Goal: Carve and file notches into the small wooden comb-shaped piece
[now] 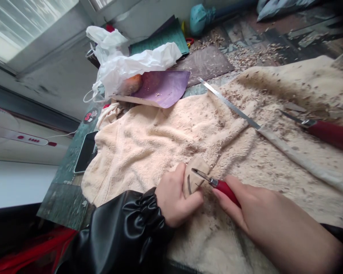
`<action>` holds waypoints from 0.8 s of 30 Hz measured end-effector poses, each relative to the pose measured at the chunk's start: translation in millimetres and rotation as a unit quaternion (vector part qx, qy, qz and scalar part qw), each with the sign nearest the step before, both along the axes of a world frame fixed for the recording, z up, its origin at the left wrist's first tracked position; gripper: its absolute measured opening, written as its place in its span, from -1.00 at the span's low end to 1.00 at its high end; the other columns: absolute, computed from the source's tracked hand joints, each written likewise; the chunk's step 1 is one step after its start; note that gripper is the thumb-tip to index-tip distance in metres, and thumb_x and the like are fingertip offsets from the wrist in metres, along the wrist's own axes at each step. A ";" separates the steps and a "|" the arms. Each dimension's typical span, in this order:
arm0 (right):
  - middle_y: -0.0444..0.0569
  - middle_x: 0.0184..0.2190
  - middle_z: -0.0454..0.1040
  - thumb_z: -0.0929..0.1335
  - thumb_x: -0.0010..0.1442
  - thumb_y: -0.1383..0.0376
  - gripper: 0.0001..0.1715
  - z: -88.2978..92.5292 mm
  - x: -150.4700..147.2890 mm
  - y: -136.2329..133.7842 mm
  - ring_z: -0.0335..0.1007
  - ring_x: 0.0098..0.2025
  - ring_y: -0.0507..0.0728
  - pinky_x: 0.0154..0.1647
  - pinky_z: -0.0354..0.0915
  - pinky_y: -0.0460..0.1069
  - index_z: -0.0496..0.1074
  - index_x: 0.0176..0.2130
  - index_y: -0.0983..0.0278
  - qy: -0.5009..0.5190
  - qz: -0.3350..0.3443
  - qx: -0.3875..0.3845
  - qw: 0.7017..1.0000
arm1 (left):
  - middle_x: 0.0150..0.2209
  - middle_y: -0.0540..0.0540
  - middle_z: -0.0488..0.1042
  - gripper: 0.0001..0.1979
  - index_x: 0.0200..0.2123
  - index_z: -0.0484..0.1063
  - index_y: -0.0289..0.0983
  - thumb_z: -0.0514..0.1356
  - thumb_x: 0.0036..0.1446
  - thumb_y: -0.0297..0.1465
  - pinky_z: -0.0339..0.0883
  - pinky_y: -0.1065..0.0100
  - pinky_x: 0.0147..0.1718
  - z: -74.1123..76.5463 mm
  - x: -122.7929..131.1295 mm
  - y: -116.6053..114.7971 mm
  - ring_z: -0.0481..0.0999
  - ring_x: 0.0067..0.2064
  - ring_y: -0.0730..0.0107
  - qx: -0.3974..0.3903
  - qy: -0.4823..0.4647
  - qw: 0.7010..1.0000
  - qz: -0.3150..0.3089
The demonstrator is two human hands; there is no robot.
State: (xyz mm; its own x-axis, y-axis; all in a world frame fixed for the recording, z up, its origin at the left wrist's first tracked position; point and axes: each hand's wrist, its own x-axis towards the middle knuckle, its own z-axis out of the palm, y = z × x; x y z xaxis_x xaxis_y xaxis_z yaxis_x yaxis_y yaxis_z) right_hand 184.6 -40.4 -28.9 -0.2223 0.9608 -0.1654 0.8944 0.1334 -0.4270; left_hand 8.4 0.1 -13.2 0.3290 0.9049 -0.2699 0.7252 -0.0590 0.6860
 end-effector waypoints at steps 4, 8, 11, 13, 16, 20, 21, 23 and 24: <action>-0.15 -0.66 0.38 0.04 0.21 -0.01 -0.54 10.6 4.4 6.8 0.35 -0.62 0.06 -0.62 0.12 -0.06 0.24 -0.47 0.18 0.070 0.017 -0.047 0.996 | -0.57 0.05 0.14 -0.76 -0.50 0.09 -0.26 0.07 -0.11 -0.23 0.02 0.39 -0.52 2.2 -2.1 1.6 0.13 -0.52 0.49 -0.012 -0.031 0.999 0.008; -0.15 -0.65 0.38 0.05 0.21 -0.02 -0.51 18.2 11.5 10.8 0.33 -0.63 0.02 -0.63 0.11 -0.08 0.26 -0.49 0.19 0.114 0.022 -0.063 0.991 | -0.57 0.06 0.12 -0.75 -0.49 0.10 -0.26 0.06 -0.10 -0.21 0.03 0.38 -0.51 3.0 -2.9 1.6 0.12 -0.52 0.49 -0.023 -0.047 0.998 0.020; -0.15 -0.65 0.38 0.04 0.20 -0.03 -0.50 17.3 12.4 11.2 0.32 -0.63 0.04 -0.63 0.11 -0.06 0.28 -0.50 0.18 0.104 0.017 -0.066 0.992 | -0.59 0.06 0.12 -0.75 -0.51 0.07 -0.25 0.07 -0.10 -0.22 0.02 0.39 -0.52 3.0 -2.5 1.1 0.13 -0.53 0.50 -0.019 -0.035 0.999 0.017; -0.14 -0.62 0.40 0.04 0.20 -0.03 -0.50 16.4 10.7 12.0 0.34 -0.61 0.04 -0.62 0.11 -0.06 0.29 -0.49 0.17 0.097 0.016 -0.088 0.991 | -0.59 0.06 0.13 -0.75 -0.50 0.06 -0.25 0.07 -0.10 -0.23 0.01 0.39 -0.53 2.8 -2.3 0.7 0.14 -0.54 0.49 -0.012 -0.020 1.000 0.002; -0.13 -0.56 0.43 0.04 0.21 -0.02 -0.50 16.4 9.1 14.7 0.36 -0.56 0.04 -0.60 0.13 -0.08 0.31 -0.47 0.17 0.107 0.030 -0.141 0.984 | -0.59 0.06 0.14 -0.76 -0.48 0.07 -0.25 0.08 -0.12 -0.24 0.02 0.38 -0.54 3.0 -2.5 0.2 0.15 -0.55 0.49 -0.004 -0.012 1.000 -0.029; -0.11 -0.55 0.45 0.07 0.21 -0.01 -0.50 17.6 15.3 20.1 0.37 -0.53 0.04 -0.57 0.18 -0.09 0.34 -0.47 0.19 0.142 0.073 -0.181 0.970 | -0.61 0.08 0.13 -0.77 -0.50 0.07 -0.24 0.09 -0.17 -0.28 0.02 0.39 -0.57 4.8 -2.1 -0.3 0.11 -0.59 0.51 -0.028 -0.019 0.998 -0.049; -0.11 -0.55 0.45 0.08 0.21 0.00 -0.51 18.2 17.9 21.3 0.37 -0.53 0.04 -0.56 0.19 -0.10 0.34 -0.48 0.20 0.148 0.081 -0.181 0.969 | -0.62 0.08 0.12 -0.76 -0.50 0.06 -0.24 0.10 -0.18 -0.29 0.01 0.40 -0.58 5.3 -2.0 -0.4 0.11 -0.59 0.52 -0.034 -0.017 0.998 -0.051; -0.11 -0.59 0.43 0.10 0.20 0.01 -0.52 20.0 22.4 23.0 0.35 -0.56 0.03 -0.54 0.20 -0.09 0.33 -0.51 0.21 0.152 0.091 -0.176 0.968 | -0.62 0.09 0.12 -0.75 -0.51 0.06 -0.24 0.12 -0.21 -0.30 0.00 0.40 -0.58 6.1 -2.0 -0.5 0.10 -0.60 0.53 -0.037 -0.017 0.998 -0.052; -0.12 -0.60 0.42 0.11 0.19 0.00 -0.52 21.4 24.1 23.4 0.33 -0.58 0.03 -0.54 0.19 -0.09 0.32 -0.53 0.21 0.150 0.093 -0.173 0.969 | -0.62 0.09 0.12 -0.74 -0.51 0.06 -0.24 0.13 -0.21 -0.30 0.00 0.40 -0.58 6.3 -2.3 -0.4 0.11 -0.59 0.53 -0.033 -0.018 0.998 -0.051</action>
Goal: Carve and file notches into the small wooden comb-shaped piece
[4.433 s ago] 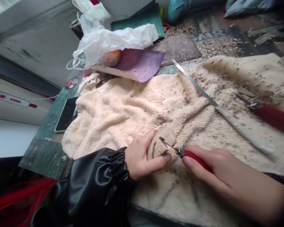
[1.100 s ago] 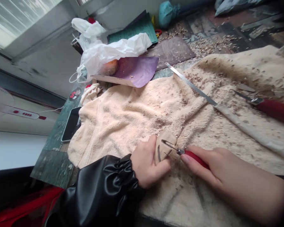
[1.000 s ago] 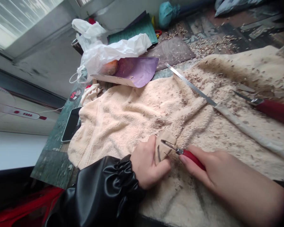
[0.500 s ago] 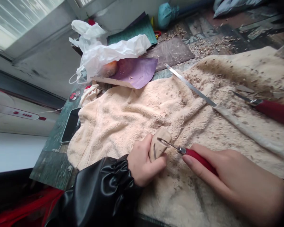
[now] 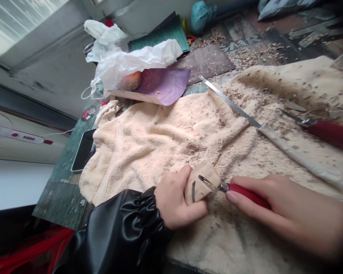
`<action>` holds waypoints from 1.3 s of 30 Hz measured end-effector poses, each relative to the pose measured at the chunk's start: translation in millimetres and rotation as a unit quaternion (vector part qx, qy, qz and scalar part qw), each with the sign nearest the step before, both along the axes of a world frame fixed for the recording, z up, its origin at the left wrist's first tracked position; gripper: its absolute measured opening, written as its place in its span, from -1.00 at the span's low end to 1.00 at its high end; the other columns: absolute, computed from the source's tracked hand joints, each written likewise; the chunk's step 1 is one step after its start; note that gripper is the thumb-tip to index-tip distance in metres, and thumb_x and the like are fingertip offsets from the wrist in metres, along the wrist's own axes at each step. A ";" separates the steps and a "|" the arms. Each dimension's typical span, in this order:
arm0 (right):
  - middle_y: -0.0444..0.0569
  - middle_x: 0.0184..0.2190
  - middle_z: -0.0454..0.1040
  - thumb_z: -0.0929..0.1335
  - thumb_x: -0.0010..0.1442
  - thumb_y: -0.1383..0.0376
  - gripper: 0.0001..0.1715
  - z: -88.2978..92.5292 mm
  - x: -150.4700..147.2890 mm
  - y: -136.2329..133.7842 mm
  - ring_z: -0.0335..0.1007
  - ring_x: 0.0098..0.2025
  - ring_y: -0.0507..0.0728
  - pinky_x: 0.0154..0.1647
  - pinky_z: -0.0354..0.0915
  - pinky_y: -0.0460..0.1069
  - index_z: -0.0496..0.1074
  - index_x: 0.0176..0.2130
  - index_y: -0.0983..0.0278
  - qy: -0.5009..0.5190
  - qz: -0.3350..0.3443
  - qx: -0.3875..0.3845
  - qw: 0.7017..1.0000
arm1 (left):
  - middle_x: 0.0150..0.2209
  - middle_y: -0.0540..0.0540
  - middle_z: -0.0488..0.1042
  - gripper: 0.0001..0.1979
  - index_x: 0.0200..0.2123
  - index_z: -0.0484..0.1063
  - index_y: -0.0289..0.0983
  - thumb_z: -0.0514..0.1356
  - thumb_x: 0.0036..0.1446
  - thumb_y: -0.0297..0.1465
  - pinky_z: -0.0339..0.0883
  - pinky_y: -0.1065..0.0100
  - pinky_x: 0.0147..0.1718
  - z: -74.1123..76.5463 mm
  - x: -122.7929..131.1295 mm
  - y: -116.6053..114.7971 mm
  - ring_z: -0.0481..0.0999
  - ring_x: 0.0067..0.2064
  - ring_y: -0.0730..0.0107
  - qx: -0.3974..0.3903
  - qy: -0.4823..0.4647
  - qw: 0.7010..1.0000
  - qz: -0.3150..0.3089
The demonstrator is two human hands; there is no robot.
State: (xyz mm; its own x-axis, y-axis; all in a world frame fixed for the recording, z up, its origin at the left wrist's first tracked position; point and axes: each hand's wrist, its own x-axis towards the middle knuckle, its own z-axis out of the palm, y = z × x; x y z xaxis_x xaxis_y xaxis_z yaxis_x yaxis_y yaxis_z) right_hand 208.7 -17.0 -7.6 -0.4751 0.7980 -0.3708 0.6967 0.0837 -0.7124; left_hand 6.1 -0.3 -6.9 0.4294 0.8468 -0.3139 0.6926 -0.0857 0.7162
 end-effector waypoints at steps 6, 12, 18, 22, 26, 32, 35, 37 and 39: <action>-0.14 -0.66 0.37 0.10 0.19 -0.01 -0.51 7.9 -0.2 -1.1 0.28 -0.63 0.00 -0.57 0.16 -0.08 0.27 -0.56 0.22 -0.018 -0.014 0.018 1.000 | -0.59 0.08 0.13 -0.73 -0.50 0.05 -0.24 0.12 -0.15 -0.26 0.01 0.39 -0.56 -0.1 -2.8 1.1 0.12 -0.56 0.51 0.037 -0.016 0.999 0.032; -0.12 -0.61 0.41 0.11 0.19 0.01 -0.54 3.3 -4.6 -4.8 0.34 -0.58 0.02 -0.54 0.17 -0.08 0.32 -0.51 0.21 -0.019 -0.019 0.003 1.000 | -0.61 0.09 0.12 -0.74 -0.51 0.05 -0.24 0.13 -0.19 -0.29 0.00 0.40 -0.59 0.1 -0.5 -0.7 0.11 -0.58 0.53 0.032 -0.002 0.999 0.019; -0.10 -0.60 0.43 0.14 0.19 0.04 -0.57 -6.5 -8.2 -7.6 0.36 -0.58 0.03 -0.58 0.16 -0.09 0.35 -0.50 0.21 -0.020 -0.032 0.003 0.999 | -0.62 0.09 0.12 -0.74 -0.51 0.04 -0.23 0.10 -0.19 -0.27 0.01 0.40 -0.59 -2.3 0.2 -1.0 0.13 -0.60 0.52 0.028 0.026 0.999 -0.001; -0.10 -0.63 0.42 0.14 0.19 0.07 -0.58 -9.3 -11.6 -7.6 0.35 -0.61 0.04 -0.58 0.17 -0.08 0.33 -0.51 0.22 -0.025 -0.049 0.015 0.998 | -0.63 0.07 0.13 -0.73 -0.48 0.03 -0.23 0.08 -0.18 -0.22 0.03 0.38 -0.59 -8.1 3.3 -4.2 0.15 -0.59 0.48 0.047 0.084 0.995 0.017; -0.12 -0.63 0.42 0.13 0.20 0.06 -0.58 -11.9 -10.9 -7.1 0.34 -0.62 0.04 -0.57 0.17 -0.08 0.33 -0.50 0.21 -0.041 -0.044 0.019 0.998 | -0.65 0.08 0.13 -0.72 -0.48 0.03 -0.23 0.05 -0.17 -0.19 0.01 0.39 -0.64 -12.7 6.5 -7.7 0.13 -0.63 0.49 0.072 0.103 0.992 0.025; -0.13 -0.68 0.39 0.12 0.21 0.05 -0.59 -21.0 -13.7 -11.9 0.32 -0.66 0.04 -0.63 0.13 -0.08 0.30 -0.47 0.21 -0.083 -0.049 0.074 0.993 | -0.63 0.05 0.18 -0.74 -0.45 0.04 -0.24 0.04 -0.14 -0.21 0.04 0.39 -0.63 -12.4 7.4 -8.7 0.17 -0.62 0.46 0.086 0.125 0.988 0.021; -0.13 -0.70 0.38 0.13 0.20 0.06 -0.61 -22.9 -17.3 -12.3 0.31 -0.67 0.05 -0.64 0.12 -0.09 0.30 -0.47 0.22 -0.096 -0.068 0.111 0.987 | -0.63 0.05 0.18 -0.74 -0.46 0.03 -0.24 0.04 -0.14 -0.22 0.04 0.38 -0.62 -10.5 7.1 -7.1 0.18 -0.61 0.46 0.076 0.121 0.989 0.024; -0.14 -0.71 0.36 0.14 0.20 0.07 -0.62 -19.9 -18.4 -10.7 0.28 -0.69 0.03 -0.66 0.11 -0.09 0.30 -0.48 0.22 -0.089 -0.074 0.120 0.986 | -0.62 0.06 0.17 -0.75 -0.47 0.03 -0.23 0.05 -0.14 -0.23 0.05 0.37 -0.59 -9.0 6.3 -5.4 0.17 -0.59 0.46 0.070 0.115 0.990 0.028; -0.15 -0.72 0.36 0.15 0.19 0.07 -0.62 -13.9 -17.9 -8.9 0.25 -0.71 0.01 -0.66 0.10 -0.10 0.30 -0.49 0.22 -0.073 -0.069 0.113 0.989 | -0.61 0.06 0.16 -0.76 -0.47 0.03 -0.23 0.06 -0.15 -0.24 0.05 0.37 -0.57 -7.3 5.2 -3.8 0.17 -0.58 0.45 0.066 0.106 0.992 0.027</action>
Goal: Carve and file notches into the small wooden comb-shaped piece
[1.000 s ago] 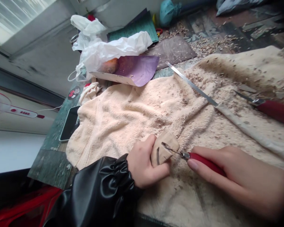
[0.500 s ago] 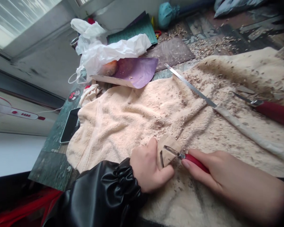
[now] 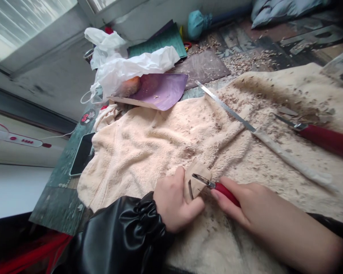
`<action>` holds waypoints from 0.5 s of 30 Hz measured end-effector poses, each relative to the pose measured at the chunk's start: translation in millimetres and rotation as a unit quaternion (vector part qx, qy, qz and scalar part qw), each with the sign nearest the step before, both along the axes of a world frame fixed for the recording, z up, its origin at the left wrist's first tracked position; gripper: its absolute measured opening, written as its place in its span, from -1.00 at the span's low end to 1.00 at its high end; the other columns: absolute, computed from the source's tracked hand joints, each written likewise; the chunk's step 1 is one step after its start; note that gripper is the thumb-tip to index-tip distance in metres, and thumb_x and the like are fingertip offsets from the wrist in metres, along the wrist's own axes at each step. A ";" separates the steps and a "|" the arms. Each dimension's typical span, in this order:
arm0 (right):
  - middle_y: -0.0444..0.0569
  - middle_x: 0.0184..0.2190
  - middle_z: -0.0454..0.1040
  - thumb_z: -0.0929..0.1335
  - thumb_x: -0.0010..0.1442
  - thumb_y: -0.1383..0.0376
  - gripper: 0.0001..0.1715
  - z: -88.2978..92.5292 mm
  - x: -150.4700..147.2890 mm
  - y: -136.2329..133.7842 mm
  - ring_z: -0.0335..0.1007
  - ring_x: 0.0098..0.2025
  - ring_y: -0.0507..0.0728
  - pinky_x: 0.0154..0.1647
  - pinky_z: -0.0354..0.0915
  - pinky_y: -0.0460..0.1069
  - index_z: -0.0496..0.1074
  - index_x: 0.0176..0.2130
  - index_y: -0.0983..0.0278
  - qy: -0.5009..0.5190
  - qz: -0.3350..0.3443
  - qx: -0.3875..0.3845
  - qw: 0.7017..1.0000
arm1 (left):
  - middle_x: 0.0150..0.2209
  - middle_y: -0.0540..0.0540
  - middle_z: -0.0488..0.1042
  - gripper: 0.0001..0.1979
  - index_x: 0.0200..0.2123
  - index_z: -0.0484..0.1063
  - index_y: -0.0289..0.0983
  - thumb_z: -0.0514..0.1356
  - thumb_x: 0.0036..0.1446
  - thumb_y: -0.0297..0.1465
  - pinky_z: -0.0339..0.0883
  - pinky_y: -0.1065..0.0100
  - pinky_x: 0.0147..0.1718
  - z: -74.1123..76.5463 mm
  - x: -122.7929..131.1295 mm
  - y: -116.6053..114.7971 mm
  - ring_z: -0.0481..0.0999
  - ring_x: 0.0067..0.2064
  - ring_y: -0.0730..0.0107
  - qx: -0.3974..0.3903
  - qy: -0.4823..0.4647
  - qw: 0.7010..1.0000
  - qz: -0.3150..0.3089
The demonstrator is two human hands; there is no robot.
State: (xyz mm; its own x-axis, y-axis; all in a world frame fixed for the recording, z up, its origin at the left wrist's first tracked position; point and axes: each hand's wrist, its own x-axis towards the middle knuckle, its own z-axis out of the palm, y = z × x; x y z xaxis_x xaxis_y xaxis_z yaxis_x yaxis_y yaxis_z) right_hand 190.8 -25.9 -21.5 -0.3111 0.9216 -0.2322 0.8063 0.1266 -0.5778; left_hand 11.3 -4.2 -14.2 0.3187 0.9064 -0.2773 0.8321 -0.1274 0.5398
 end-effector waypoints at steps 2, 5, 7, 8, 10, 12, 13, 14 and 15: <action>-0.15 -0.71 0.36 0.15 0.20 0.07 -0.61 6.2 2.0 0.8 0.25 -0.71 0.00 -0.66 0.10 -0.10 0.31 -0.50 0.22 0.015 0.009 -0.017 1.000 | -0.61 0.06 0.15 -0.76 -0.48 0.04 -0.23 0.07 -0.16 -0.25 0.04 0.36 -0.56 1.5 -1.3 1.0 0.16 -0.57 0.45 -0.004 -0.010 1.000 -0.005; -0.14 -0.67 0.39 0.13 0.21 0.05 -0.58 10.6 5.9 -0.1 0.31 -0.66 0.02 -0.66 0.09 -0.10 0.30 -0.51 0.21 0.024 0.010 -0.046 0.999 | -0.61 0.07 0.15 -0.75 -0.49 0.04 -0.23 0.08 -0.17 -0.25 0.03 0.37 -0.56 2.7 -2.7 1.0 0.15 -0.56 0.46 -0.012 -0.019 1.000 -0.013; -0.13 -0.65 0.41 0.12 0.21 0.05 -0.57 9.8 7.8 -0.7 0.33 -0.64 0.02 -0.66 0.07 -0.09 0.31 -0.51 0.20 0.025 0.012 -0.065 0.998 | -0.60 0.06 0.16 -0.74 -0.49 0.04 -0.23 0.08 -0.17 -0.24 0.04 0.38 -0.57 2.2 -2.6 0.3 0.16 -0.56 0.47 -0.019 -0.015 1.000 -0.019; -0.13 -0.65 0.41 0.12 0.21 0.06 -0.57 8.8 8.1 -0.8 0.32 -0.64 0.02 -0.67 0.07 -0.09 0.31 -0.52 0.21 0.025 0.014 -0.071 0.997 | -0.60 0.06 0.16 -0.73 -0.49 0.03 -0.23 0.08 -0.17 -0.23 0.04 0.38 -0.57 1.4 -2.2 -0.2 0.16 -0.56 0.46 -0.019 -0.011 1.000 -0.019; -0.12 -0.67 0.41 0.14 0.21 0.07 -0.57 6.7 7.2 -0.9 0.30 -0.66 0.02 -0.66 0.08 -0.09 0.32 -0.54 0.21 0.026 0.014 -0.069 0.997 | -0.61 0.05 0.16 -0.73 -0.48 0.03 -0.23 0.07 -0.17 -0.21 0.04 0.38 -0.59 -0.8 -0.7 -1.6 0.16 -0.58 0.46 -0.013 -0.001 1.000 -0.013; -0.11 -0.69 0.40 0.14 0.21 0.08 -0.57 4.8 4.3 -1.7 0.29 -0.67 0.02 -0.66 0.09 -0.09 0.32 -0.54 0.22 0.024 0.005 -0.045 0.999 | -0.62 0.06 0.14 -0.73 -0.47 0.03 -0.23 0.04 -0.15 -0.20 0.03 0.38 -0.61 -3.4 1.3 -3.2 0.15 -0.60 0.47 0.003 0.010 1.000 -0.002; -0.11 -0.70 0.39 0.14 0.21 0.08 -0.58 3.8 2.4 -2.6 0.29 -0.67 0.03 -0.65 0.10 -0.09 0.32 -0.53 0.22 0.021 -0.002 -0.029 0.999 | -0.63 0.06 0.14 -0.74 -0.46 0.04 -0.23 0.03 -0.14 -0.20 0.02 0.38 -0.62 -4.7 2.3 -3.8 0.15 -0.61 0.47 0.014 0.016 1.000 0.003; -0.11 -0.70 0.39 0.13 0.21 0.08 -0.58 2.6 0.6 -3.9 0.29 -0.67 0.03 -0.65 0.11 -0.09 0.32 -0.52 0.22 0.014 -0.009 -0.015 1.000 | -0.64 0.06 0.14 -0.74 -0.46 0.04 -0.24 0.02 -0.13 -0.19 0.02 0.38 -0.62 -5.7 3.1 -4.3 0.14 -0.62 0.47 0.022 0.022 1.000 0.005; -0.12 -0.70 0.39 0.13 0.21 0.08 -0.59 1.0 -1.2 -5.4 0.30 -0.67 0.04 -0.64 0.11 -0.08 0.31 -0.50 0.22 0.005 -0.016 -0.005 1.000 | -0.64 0.06 0.14 -0.74 -0.46 0.04 -0.24 0.01 -0.13 -0.19 0.02 0.38 -0.63 -6.6 3.8 -4.7 0.14 -0.63 0.46 0.030 0.027 0.999 0.006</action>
State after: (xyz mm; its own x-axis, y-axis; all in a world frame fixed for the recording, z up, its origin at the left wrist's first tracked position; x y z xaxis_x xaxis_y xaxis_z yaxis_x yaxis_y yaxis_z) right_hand 189.6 -31.3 -20.5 -0.2844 0.9284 -0.2391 0.8036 0.0949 -0.5875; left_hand 15.1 -8.8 -20.8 0.2931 0.9255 -0.2398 0.8618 -0.1472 0.4854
